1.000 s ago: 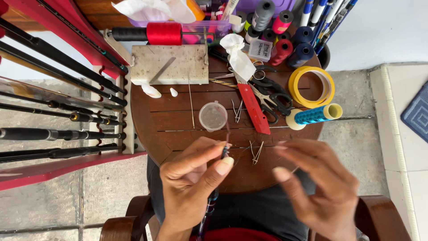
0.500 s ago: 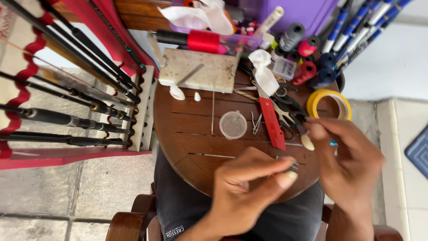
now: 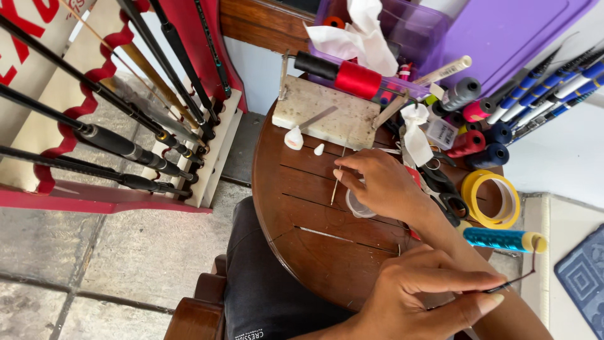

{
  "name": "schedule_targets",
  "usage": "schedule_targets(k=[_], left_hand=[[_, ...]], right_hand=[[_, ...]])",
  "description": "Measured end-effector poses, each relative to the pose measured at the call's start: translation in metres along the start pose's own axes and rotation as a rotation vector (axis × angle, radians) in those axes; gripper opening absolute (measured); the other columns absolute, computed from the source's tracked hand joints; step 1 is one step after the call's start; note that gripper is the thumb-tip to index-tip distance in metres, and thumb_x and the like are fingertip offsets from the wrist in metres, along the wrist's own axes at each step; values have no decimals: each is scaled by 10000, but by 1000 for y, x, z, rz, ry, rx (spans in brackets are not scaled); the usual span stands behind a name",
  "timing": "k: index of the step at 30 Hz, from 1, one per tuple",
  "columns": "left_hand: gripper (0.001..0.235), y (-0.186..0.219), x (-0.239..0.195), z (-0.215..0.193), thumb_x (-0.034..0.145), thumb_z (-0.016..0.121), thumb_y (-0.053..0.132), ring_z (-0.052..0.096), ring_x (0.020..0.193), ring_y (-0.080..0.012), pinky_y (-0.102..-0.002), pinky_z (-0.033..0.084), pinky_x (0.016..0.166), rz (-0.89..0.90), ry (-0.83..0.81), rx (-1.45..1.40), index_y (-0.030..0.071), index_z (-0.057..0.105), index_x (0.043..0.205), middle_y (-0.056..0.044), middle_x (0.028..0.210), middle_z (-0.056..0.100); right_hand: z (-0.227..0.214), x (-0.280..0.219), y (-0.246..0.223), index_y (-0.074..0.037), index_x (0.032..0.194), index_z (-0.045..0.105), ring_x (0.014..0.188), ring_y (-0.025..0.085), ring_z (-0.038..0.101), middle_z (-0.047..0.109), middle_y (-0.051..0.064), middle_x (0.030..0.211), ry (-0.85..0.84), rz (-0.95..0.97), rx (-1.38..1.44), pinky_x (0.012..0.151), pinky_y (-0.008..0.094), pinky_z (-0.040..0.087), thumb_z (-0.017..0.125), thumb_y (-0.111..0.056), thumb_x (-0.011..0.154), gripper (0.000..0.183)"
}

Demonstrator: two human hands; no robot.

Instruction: The person wraps thread around the tip of a fishing rod using a needle and pliers. They repeatedly wind the thread, tighten it with pliers, and trim excess thread with a knife. The process is repeated multiple times to build up the wrap.

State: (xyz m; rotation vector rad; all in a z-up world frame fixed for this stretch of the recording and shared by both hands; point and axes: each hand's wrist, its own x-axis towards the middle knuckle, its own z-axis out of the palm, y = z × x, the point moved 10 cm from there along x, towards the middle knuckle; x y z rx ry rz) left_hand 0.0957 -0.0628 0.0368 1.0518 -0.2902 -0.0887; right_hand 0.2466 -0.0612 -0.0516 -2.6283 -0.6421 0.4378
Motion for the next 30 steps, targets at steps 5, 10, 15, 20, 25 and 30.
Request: schedule_targets(k=[5, 10, 15, 20, 25, 30], left_hand=[[261, -8, -2, 1, 1087, 740, 135, 543, 891, -70, -244, 458, 898, 7, -11, -31, 267, 703, 1309, 58, 966, 657], [278, -8, -3, 5, 1111, 726, 124, 554, 921, -42, -248, 468, 957, -29, -40, -25, 266, 691, 1348, 121, 1125, 700], [302, -11, -7, 10, 1108, 739, 151, 591, 944, -34, -246, 473, 1010, -16, -29, 5, 316, 680, 1355, 135, 1034, 659], [361, -5, -11, 16, 1137, 739, 99, 626, 989, -39, -247, 483, 1055, -7, -25, 42, 332, 651, 1398, 105, 1000, 661], [344, -21, -12, 31, 1180, 674, 46, 667, 1105, -58, -262, 537, 1101, -12, -85, -35, 280, 630, 1428, 24, 1237, 717], [362, -32, -11, 28, 1179, 681, 146, 666, 1082, -138, -292, 526, 1124, -10, -96, 233, 357, 591, 1459, 127, 1141, 669]], right_hand=[[6, 7, 9, -129, 1202, 746, 1090, 280, 664, 771, 50, 1149, -10, 80, -19, 940, 425, 489, 562, -450, 988, 428], [-9, 0, 1, -128, 1004, 797, 803, 156, 693, 803, -7, 952, 36, 129, 138, 779, 330, 500, 612, -339, 989, 280], [-53, -30, -18, -36, 1099, 758, 762, 138, 670, 779, 83, 1028, 219, 52, 256, 677, 260, 544, 694, -187, 968, 210], [-68, -82, 16, -15, 1100, 730, 599, 68, 603, 728, 87, 737, 310, 305, 507, 524, 185, 403, 739, -132, 949, 191], [-56, -120, 42, 1, 1289, 596, 871, 154, 707, 761, 149, 978, 372, 329, 666, 799, 255, 596, 681, -47, 936, 366], [-42, -139, 55, -73, 1148, 777, 871, 80, 696, 794, 45, 930, 263, 489, 413, 781, 204, 541, 729, -129, 922, 238]])
